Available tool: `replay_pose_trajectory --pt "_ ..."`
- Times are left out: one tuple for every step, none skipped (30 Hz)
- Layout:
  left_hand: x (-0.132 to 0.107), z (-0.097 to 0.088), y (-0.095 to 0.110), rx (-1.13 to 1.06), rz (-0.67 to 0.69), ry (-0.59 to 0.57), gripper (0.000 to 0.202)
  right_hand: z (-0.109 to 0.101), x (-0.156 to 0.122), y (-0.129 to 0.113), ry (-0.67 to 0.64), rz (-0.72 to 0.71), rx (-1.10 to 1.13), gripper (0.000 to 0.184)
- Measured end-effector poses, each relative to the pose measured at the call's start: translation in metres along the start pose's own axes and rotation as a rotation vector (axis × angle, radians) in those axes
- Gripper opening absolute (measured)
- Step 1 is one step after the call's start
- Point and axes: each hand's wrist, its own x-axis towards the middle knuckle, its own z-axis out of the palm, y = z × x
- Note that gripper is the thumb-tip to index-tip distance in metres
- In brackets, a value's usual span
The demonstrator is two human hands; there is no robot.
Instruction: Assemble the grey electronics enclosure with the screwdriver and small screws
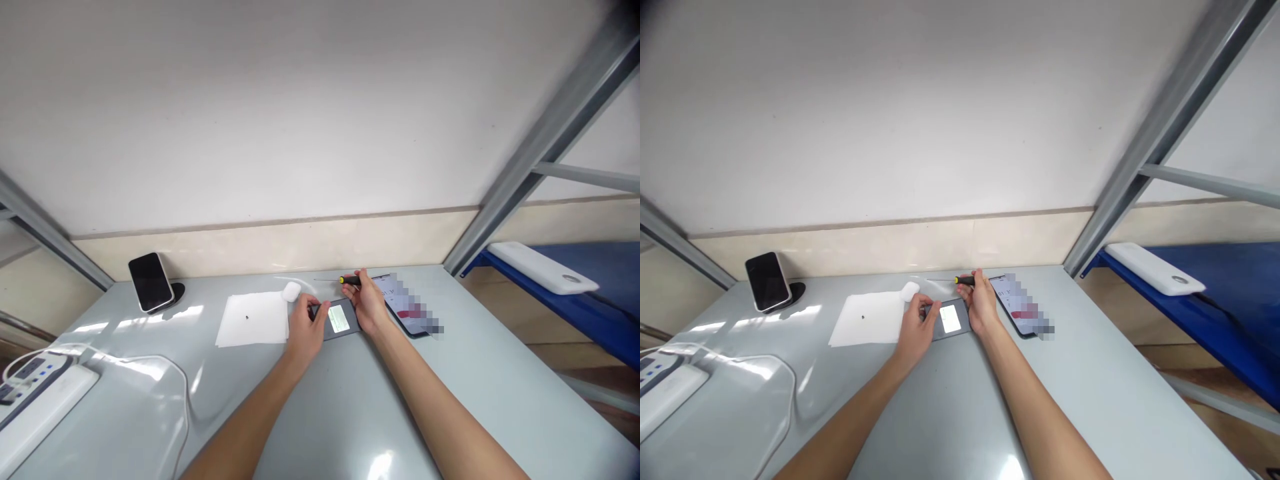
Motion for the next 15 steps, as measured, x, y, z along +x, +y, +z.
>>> replay_pose_trajectory --pt "-0.002 0.000 0.001 0.014 0.041 -0.033 0.031 0.000 0.001 0.000 0.002 -0.006 0.009 0.036" --pt "-0.004 0.000 0.001 0.041 0.090 -0.074 0.037 0.000 0.001 0.000 0.002 -0.012 0.018 0.036" --pt "-0.006 0.000 0.002 0.084 0.143 -0.125 0.048 0.000 0.002 -0.001 0.000 -0.018 0.026 0.036" --pt "-0.008 0.000 0.003 0.136 0.196 -0.184 0.060 0.000 0.002 -0.002 -0.005 -0.023 0.033 0.036" --pt "-0.010 0.000 0.003 0.185 0.238 -0.238 0.068 0.001 0.002 -0.003 -0.012 -0.030 0.039 0.036" --pt "-0.012 0.000 0.003 0.222 0.264 -0.277 0.071 0.002 0.001 -0.004 -0.020 -0.038 0.044 0.037" --pt "-0.013 0.000 0.002 0.243 0.275 -0.298 0.070 0.003 -0.001 -0.005 -0.029 -0.047 0.047 0.037" --pt "-0.013 0.000 0.002 0.248 0.277 -0.300 0.066 0.005 -0.003 -0.007 -0.038 -0.052 0.050 0.038" --pt "-0.013 0.000 0.001 0.239 0.276 -0.286 0.061 0.008 -0.006 -0.009 -0.049 -0.060 0.047 0.039" --pt "-0.013 0.001 0.001 0.219 0.274 -0.259 0.057 0.011 -0.010 -0.012 -0.062 -0.077 0.031 0.041" --pt "-0.012 0.001 0.001 0.195 0.269 -0.229 0.053 0.014 -0.015 -0.015 -0.073 -0.104 0.003 0.044" --pt "-0.012 0.001 0.001 0.173 0.262 -0.200 0.050 0.018 -0.021 -0.018 -0.086 -0.151 -0.045 0.046" --pt "-0.013 0.000 0.002 0.156 0.251 -0.176 0.046 0.022 -0.027 -0.022 -0.096 -0.213 -0.108 0.047" --pt "-0.013 0.000 0.003 0.144 0.235 -0.158 0.041 0.027 -0.035 -0.027 -0.102 -0.284 -0.173 0.048" --pt "-0.013 -0.001 0.005 0.136 0.218 -0.148 0.036 0.031 -0.042 -0.031 -0.121 -0.348 -0.236 0.048"
